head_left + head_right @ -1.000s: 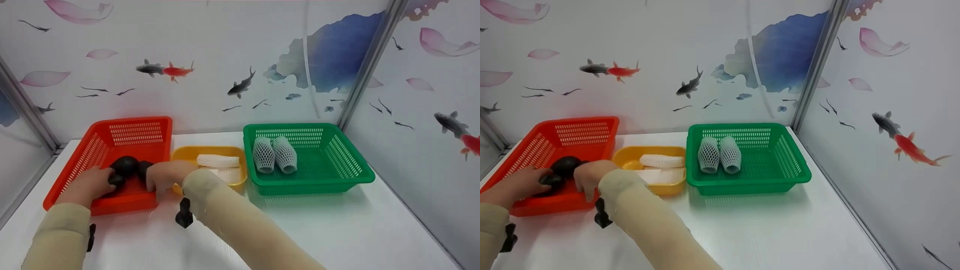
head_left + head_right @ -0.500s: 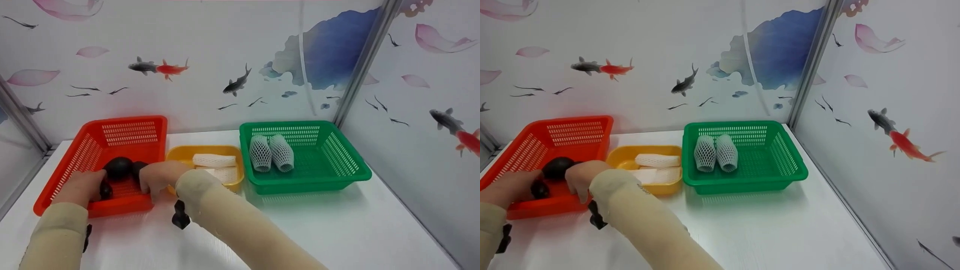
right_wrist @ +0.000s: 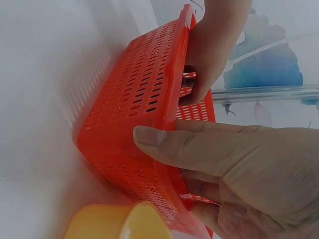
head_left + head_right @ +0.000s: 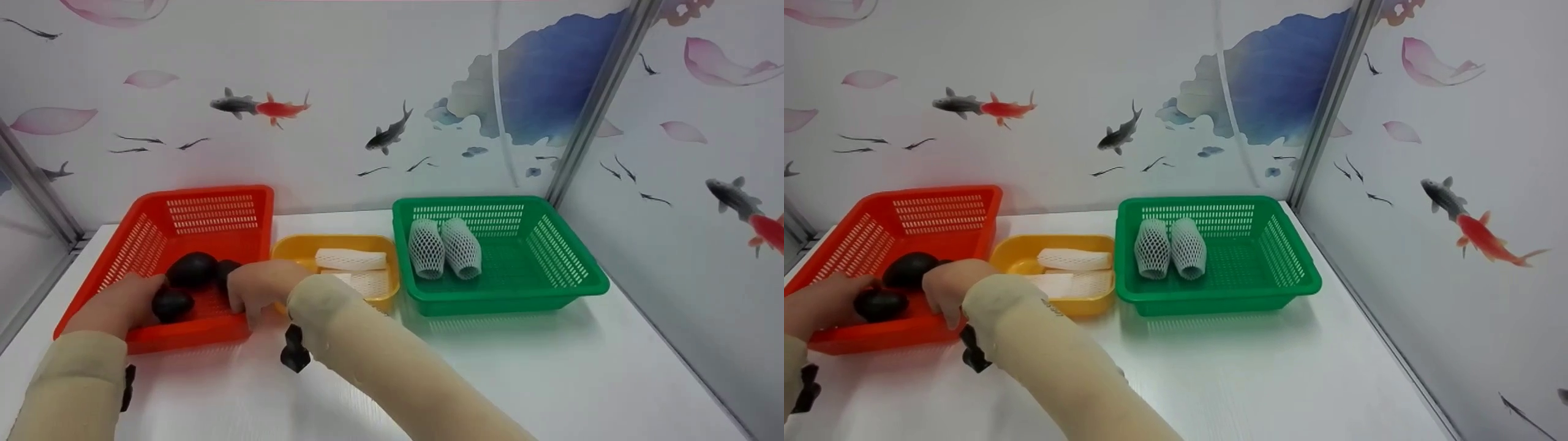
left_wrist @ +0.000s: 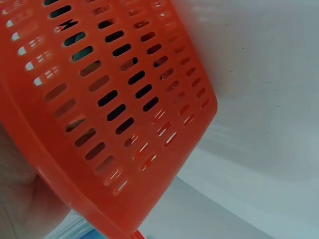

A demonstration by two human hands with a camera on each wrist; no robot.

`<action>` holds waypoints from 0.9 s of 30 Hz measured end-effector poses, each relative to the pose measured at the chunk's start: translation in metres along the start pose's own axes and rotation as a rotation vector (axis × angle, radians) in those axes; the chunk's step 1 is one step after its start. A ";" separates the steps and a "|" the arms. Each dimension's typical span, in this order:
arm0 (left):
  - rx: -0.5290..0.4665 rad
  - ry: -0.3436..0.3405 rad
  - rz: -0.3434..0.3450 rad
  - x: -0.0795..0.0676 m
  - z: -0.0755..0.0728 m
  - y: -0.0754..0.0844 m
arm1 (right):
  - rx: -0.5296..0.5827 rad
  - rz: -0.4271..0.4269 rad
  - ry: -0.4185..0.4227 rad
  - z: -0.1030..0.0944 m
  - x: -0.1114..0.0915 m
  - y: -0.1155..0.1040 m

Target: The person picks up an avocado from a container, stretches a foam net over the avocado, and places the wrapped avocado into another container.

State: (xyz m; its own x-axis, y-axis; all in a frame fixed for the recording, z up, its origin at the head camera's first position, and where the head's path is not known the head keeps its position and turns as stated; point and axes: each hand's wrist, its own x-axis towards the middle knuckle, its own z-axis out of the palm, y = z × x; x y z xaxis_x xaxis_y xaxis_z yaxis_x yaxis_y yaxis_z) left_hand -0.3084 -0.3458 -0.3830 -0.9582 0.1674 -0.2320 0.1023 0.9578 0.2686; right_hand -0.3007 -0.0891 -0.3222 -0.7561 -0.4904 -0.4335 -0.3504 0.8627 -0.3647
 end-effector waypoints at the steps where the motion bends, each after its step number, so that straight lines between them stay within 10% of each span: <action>1: -0.014 -0.004 -0.006 0.001 -0.001 -0.001 | 0.012 0.009 -0.002 0.000 0.000 0.000; 15: -0.083 0.006 0.023 -0.003 -0.021 0.022 | 0.076 0.018 -0.011 0.001 0.001 0.003; 27: -0.019 0.041 0.078 -0.010 -0.028 0.041 | -0.122 -0.129 -0.054 0.004 0.011 0.015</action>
State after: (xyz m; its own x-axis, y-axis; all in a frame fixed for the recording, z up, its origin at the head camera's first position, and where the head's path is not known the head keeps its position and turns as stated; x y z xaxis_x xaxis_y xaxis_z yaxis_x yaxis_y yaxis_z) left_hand -0.3022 -0.3149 -0.3440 -0.9576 0.2317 -0.1711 0.1727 0.9373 0.3026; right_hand -0.3120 -0.0821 -0.3355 -0.6710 -0.6007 -0.4346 -0.5091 0.7994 -0.3189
